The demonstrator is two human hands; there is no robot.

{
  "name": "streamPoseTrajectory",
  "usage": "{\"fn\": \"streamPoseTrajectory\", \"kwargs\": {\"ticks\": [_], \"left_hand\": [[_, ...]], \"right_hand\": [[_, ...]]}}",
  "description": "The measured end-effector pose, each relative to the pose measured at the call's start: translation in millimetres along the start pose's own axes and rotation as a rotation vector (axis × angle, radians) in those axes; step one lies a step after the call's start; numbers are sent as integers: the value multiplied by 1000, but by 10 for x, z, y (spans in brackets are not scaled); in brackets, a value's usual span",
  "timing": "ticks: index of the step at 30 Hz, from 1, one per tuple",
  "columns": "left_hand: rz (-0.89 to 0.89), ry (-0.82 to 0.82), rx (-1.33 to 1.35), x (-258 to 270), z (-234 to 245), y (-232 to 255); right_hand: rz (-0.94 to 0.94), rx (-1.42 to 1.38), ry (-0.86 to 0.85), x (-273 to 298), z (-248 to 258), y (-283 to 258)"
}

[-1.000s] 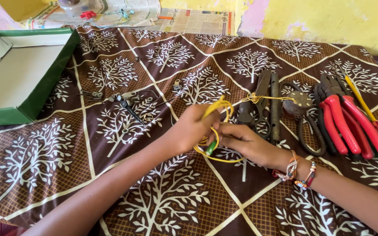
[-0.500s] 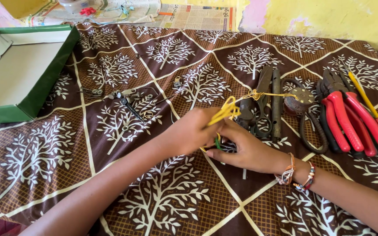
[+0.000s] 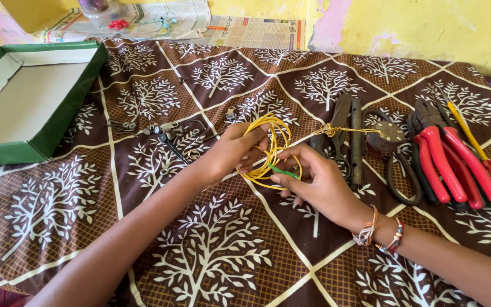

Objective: The person untangles a yellow wire, coils it neatly, and secures it with a green twist tie. They then place the coiled wire on the table and briefly handle a small black object.

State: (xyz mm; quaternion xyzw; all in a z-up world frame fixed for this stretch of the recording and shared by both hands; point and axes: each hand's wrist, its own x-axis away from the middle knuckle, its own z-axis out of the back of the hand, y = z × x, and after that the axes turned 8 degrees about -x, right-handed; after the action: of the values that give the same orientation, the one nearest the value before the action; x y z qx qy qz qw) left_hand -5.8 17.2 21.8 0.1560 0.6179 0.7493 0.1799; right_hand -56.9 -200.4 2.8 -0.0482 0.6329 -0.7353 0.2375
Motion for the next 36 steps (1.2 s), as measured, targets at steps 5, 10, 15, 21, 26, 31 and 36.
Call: {"fn": "streamPoseTrajectory", "kwargs": {"ticks": [5, 10, 15, 21, 26, 31, 36], "left_hand": [[8, -5, -9, 13, -1, 32], [-3, 95, -16, 7, 86, 62], [-2, 218, 27, -41, 154, -6], [-2, 384, 46, -150, 456, -127], [-53, 591, -221, -347, 744, -321], [-211, 722, -257, -335, 1047, -444], [-176, 703, 46, -366, 1142, -419]], "right_hand": [[-83, 172, -26, 57, 31, -6], [118, 128, -20, 63, 37, 24], [169, 214, -49, 77, 26, -7], [721, 486, -186, 155, -27, 39], [522, 720, -385, 169, -52, 118], [649, 708, -389, 186, -47, 179], [652, 743, -394, 257, -34, 182]]}}
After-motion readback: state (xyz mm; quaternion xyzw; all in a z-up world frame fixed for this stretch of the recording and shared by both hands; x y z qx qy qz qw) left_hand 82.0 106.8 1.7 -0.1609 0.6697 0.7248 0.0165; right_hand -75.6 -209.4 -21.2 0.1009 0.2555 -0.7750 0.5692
